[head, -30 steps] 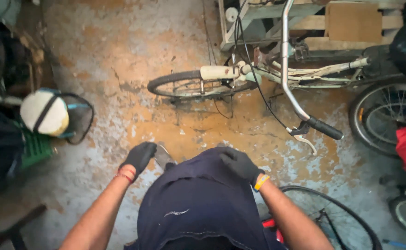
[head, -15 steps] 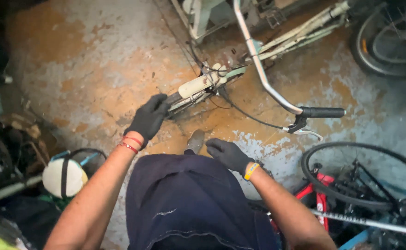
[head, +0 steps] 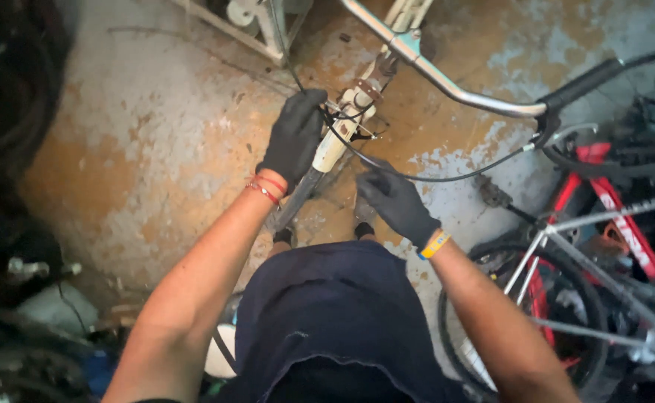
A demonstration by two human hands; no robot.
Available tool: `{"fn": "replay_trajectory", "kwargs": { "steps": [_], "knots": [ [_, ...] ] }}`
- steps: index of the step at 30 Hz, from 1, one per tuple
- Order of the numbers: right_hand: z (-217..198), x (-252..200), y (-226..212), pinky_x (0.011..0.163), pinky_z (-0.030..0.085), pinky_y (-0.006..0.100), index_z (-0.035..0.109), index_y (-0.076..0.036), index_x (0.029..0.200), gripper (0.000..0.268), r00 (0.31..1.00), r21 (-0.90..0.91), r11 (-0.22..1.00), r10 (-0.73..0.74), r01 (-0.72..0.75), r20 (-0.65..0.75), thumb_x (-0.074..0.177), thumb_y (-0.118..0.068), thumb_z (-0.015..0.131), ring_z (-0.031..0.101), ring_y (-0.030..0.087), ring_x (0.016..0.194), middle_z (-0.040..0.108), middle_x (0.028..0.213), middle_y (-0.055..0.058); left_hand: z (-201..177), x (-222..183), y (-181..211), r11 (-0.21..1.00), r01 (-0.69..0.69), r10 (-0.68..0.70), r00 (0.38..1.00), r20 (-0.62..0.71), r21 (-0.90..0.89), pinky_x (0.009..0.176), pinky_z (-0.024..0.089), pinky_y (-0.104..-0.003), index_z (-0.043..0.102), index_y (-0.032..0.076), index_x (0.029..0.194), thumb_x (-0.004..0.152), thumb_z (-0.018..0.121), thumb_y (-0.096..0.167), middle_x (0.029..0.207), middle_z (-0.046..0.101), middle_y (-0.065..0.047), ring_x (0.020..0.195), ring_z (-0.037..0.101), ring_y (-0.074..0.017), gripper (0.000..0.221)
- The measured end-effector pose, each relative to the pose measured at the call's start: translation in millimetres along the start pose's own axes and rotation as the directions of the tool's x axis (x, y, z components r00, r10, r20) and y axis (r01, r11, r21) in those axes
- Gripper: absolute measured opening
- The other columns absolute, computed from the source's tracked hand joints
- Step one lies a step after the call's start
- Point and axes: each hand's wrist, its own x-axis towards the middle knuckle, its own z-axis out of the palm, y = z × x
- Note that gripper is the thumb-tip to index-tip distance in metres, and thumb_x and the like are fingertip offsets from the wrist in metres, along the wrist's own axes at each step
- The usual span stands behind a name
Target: Installing brake levers, cables, and grips onto a bicycle handlebar using wire cutters.
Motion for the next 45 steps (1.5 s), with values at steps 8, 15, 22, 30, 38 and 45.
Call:
{"fn": "replay_trajectory", "kwargs": {
  "steps": [8, 15, 22, 30, 38, 45],
  "knots": [
    [51.4, 52.9, -48.2, 0.077, 0.066, 0.031, 0.067, -0.014, 0.136, 0.044, 0.846, 0.401, 0.795, -0.244, 0.454, -0.474, 0.095, -0.009, 0.082, 0.075, 0.018, 0.09, 0.072, 0.102, 0.012, 20.2, 11.5, -10.3, 0.94, -0.278, 0.219, 0.935, 0.28, 0.196, 0.118, 0.046, -0.046, 0.054, 0.018, 0.153, 0.107, 0.057, 0.014, 0.147, 0.057, -0.014, 0.141, 0.053, -0.0339, 0.046],
    [63.4, 89.0, -26.0, 0.072, 0.067, 0.031, 0.067, -0.011, 0.112, 0.012, 0.641, 0.467, 0.711, 0.029, 0.527, -0.767, 0.105, -0.021, 0.066, 0.074, 0.018, 0.079, 0.073, 0.097, 0.014, 50.3, 28.6, -36.6, 0.884, -0.377, 0.259, 0.888, 0.381, 0.277, 0.12, 0.045, -0.047, 0.047, 0.014, 0.158, 0.107, 0.057, 0.016, 0.15, 0.056, -0.02, 0.144, 0.05, -0.0368, 0.051],
    [48.9, 82.5, -23.6, 0.082, 0.064, 0.033, 0.072, -0.013, 0.109, 0.013, 0.562, 0.119, 0.798, -0.301, 0.59, -0.77, 0.097, -0.007, 0.076, 0.074, 0.022, 0.097, 0.066, 0.101, 0.006, 56.6, 30.6, -49.9, 0.868, -0.394, 0.258, 0.879, 0.402, 0.304, 0.123, 0.038, -0.045, 0.051, 0.015, 0.155, 0.107, 0.056, 0.025, 0.151, 0.056, -0.015, 0.145, 0.047, -0.0334, 0.049],
    [51.9, 78.0, -14.0, 0.077, 0.066, 0.035, 0.073, -0.01, 0.121, 0.032, 0.615, -0.058, 0.821, -0.47, 0.568, -0.633, 0.091, -0.005, 0.083, 0.074, 0.03, 0.089, 0.066, 0.102, 0.009, 26.3, 29.6, -34.4, 0.812, -0.286, -0.043, 0.84, 0.541, 0.508, 0.118, 0.045, -0.048, 0.042, 0.029, 0.16, 0.105, 0.056, 0.027, 0.155, 0.053, -0.005, 0.143, 0.052, -0.0277, 0.057],
    [45.1, 82.5, -20.8, 0.082, 0.065, 0.036, 0.076, -0.007, 0.118, 0.022, 0.589, -0.011, 0.778, -0.484, 0.628, -0.647, 0.097, -0.012, 0.078, 0.074, 0.03, 0.102, 0.068, 0.108, 0.009, 43.3, 28.4, -32.9, 0.704, -0.291, -0.126, 0.846, 0.517, 0.647, 0.108, 0.055, -0.05, 0.031, 0.037, 0.164, 0.103, 0.05, 0.034, 0.154, 0.054, -0.004, 0.127, 0.065, -0.0323, 0.064],
    [45.3, 91.1, -11.5, 0.083, 0.065, 0.036, 0.072, -0.008, 0.117, 0.016, 0.565, -0.033, 0.789, -0.468, 0.614, -0.68, 0.101, -0.011, 0.072, 0.072, 0.033, 0.107, 0.066, 0.114, 0.011, 27.4, 22.0, -21.0, 0.741, -0.367, 0.073, 0.876, 0.477, 0.562, 0.102, 0.056, -0.047, 0.044, 0.02, 0.157, 0.105, 0.055, 0.025, 0.15, 0.056, -0.01, 0.131, 0.061, -0.0321, 0.054]
  ]
}}
